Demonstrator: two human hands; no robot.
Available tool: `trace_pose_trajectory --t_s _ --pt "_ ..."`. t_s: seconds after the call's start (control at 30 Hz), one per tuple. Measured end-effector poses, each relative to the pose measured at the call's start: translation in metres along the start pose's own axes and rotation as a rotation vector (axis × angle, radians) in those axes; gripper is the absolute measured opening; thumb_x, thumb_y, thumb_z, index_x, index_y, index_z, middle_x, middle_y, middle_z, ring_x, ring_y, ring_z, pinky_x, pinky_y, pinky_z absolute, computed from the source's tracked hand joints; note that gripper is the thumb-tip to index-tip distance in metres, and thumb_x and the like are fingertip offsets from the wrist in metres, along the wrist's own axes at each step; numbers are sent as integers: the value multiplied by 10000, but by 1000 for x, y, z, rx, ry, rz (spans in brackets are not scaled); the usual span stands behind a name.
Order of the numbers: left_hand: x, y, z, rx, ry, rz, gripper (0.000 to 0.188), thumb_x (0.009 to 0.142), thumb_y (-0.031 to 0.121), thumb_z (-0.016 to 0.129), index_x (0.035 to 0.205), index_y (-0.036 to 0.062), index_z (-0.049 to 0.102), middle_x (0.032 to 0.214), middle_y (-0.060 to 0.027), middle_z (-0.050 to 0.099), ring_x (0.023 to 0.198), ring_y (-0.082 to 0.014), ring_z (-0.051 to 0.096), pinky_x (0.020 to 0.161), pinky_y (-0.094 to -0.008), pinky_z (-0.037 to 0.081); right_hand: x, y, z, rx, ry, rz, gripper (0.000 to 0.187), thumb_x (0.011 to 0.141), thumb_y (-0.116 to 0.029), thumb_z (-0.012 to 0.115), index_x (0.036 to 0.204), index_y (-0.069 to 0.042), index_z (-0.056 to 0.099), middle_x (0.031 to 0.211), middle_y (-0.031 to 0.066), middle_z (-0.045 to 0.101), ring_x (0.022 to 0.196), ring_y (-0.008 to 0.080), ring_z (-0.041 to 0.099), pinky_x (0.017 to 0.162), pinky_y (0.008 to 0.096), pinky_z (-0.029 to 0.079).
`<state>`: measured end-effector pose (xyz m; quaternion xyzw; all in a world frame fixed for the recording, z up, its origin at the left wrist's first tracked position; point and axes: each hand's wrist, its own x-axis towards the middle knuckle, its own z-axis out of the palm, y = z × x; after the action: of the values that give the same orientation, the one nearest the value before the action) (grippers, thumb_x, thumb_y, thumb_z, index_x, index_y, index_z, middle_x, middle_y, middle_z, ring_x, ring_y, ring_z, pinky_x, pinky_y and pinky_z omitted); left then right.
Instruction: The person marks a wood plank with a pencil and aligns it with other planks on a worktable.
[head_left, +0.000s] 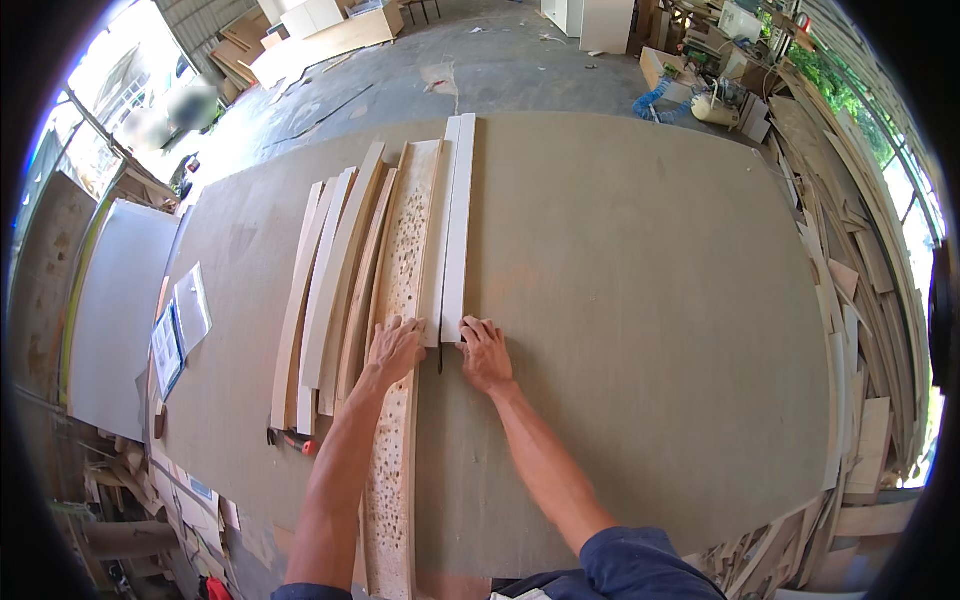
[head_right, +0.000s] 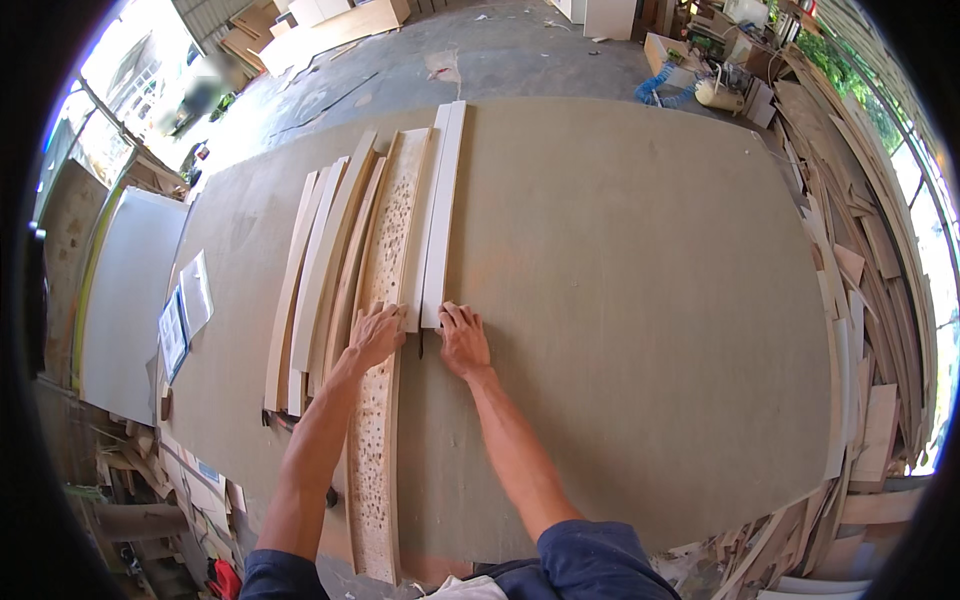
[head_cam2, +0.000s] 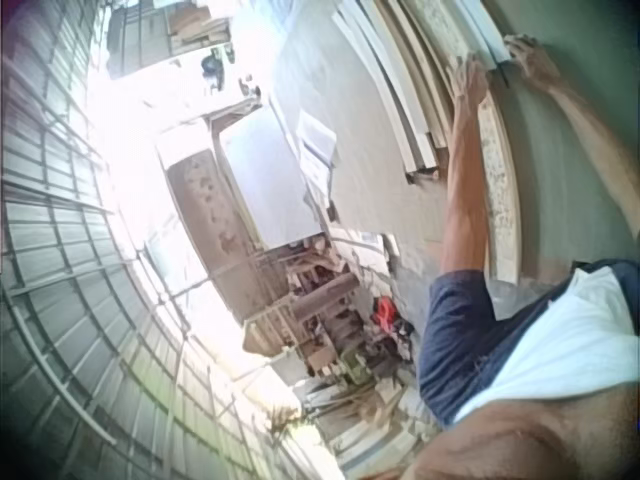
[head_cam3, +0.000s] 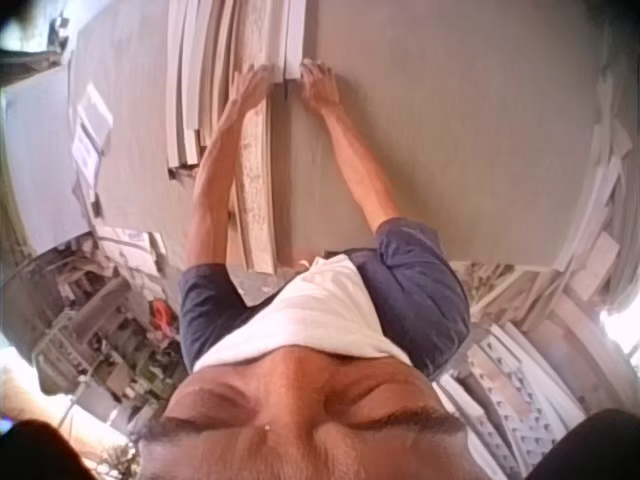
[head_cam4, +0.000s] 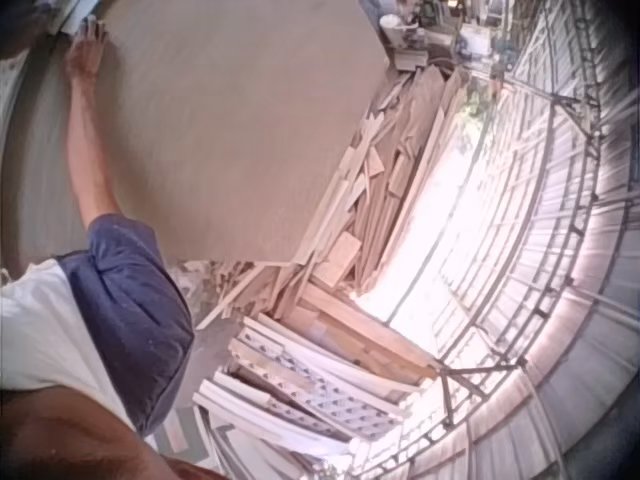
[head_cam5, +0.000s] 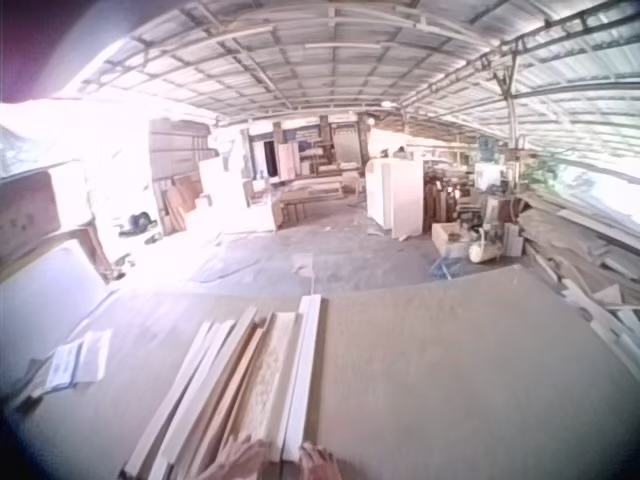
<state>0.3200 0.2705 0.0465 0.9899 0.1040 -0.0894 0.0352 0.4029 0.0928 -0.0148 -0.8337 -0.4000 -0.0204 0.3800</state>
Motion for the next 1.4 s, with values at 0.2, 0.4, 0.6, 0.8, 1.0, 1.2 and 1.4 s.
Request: trace_pose_trajectory --t_s 0.2,0.4,0.6,0.8,1.0,1.2,1.4 --pt "33 -7 -8 -73 -48 -14 497 790 236 670 1255 91 573 1237 -54 547 1224 -289 458 1030 -630 342 22 23 0 19 148 75 334 880 -57 521 1210 -6 533 1222 133 512 1119 314 471 980 421 381" --pt "77 -20 -14 -57 -86 -34 407 799 221 639 1182 85 615 1262 -70 537 1272 -312 427 1050 -633 323 52 47 -10 -103 216 181 398 868 -90 524 1252 11 506 1285 161 450 1156 339 444 998 430 378" --pt "112 -32 -21 -9 -45 -16 389 787 221 655 1156 99 629 1258 -87 523 1260 -300 423 1025 -595 365 63 44 -13 -85 181 205 515 836 -248 615 1273 -5 492 1299 148 424 1175 319 428 992 423 383" --pt "146 -27 -48 -13 -17 23 443 708 359 741 1034 65 684 1235 -125 538 1157 -319 528 955 -465 443 66 57 -7 -24 226 216 562 807 -310 668 1249 -1 509 1227 142 472 1130 308 450 970 420 395" --pt "174 -6 -44 -3 44 -200 526 653 470 774 932 31 698 1203 -202 542 1102 -332 563 914 -435 467 66 57 -6 0 273 221 544 796 -262 677 1237 11 513 1173 152 505 1111 319 472 978 421 399" --pt "190 14 -42 -62 11 -289 602 629 232 775 1112 -71 580 1117 -232 595 998 -364 626 868 -413 521 66 56 -5 36 306 249 526 783 -220 678 1220 21 512 1180 167 501 1117 338 472 968 422 418" --pt "189 -4 -71 -187 138 -553 652 693 130 632 1264 -103 421 1131 -250 610 1011 -375 622 876 -395 522 69 50 -5 67 340 281 533 753 -151 655 1224 32 485 1180 190 491 1116 361 465 959 434 435"
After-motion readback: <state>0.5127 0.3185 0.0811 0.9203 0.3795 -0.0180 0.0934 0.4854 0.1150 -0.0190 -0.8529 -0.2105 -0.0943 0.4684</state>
